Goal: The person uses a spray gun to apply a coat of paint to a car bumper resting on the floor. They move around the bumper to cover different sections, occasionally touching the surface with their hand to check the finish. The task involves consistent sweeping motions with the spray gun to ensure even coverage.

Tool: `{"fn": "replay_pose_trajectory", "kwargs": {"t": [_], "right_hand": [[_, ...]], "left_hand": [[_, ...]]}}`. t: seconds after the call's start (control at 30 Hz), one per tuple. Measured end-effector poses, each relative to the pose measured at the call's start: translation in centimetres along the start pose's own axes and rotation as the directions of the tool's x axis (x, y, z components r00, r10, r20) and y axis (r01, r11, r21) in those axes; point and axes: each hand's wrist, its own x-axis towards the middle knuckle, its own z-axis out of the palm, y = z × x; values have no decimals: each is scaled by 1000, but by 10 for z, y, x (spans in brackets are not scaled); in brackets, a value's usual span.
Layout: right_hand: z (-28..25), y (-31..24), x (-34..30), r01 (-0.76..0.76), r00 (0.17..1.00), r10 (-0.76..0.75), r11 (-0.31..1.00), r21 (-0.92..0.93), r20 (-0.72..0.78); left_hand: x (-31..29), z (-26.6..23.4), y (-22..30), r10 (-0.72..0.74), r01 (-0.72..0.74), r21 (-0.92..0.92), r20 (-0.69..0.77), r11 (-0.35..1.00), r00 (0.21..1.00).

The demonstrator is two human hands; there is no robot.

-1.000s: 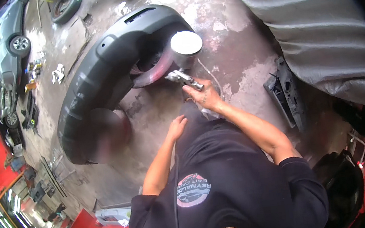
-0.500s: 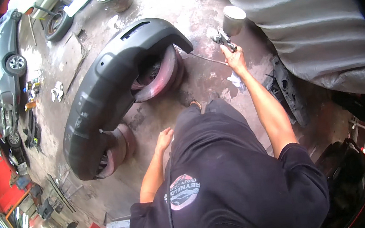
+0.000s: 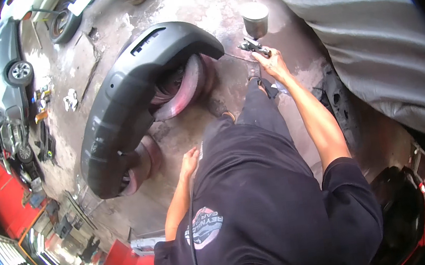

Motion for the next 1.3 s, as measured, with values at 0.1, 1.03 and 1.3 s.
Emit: {"fn": "replay_pose_trajectory", "kwargs": {"t": [0.1,1.03,1.3], "right_hand": [[-19,-2,36,94,995,-96,994,-62,-27],[-88,-60,121,196,969,-189,980,-31,157],[-94,-104,102,117,849,-112,993,23,516]], "left_hand": [[7,41,7,-18,22,-110,32,994,999],[16,133,160,-39,16,-189,-118,982,992],[12,136,163,-41,18,-175,-127,984,991]]}}
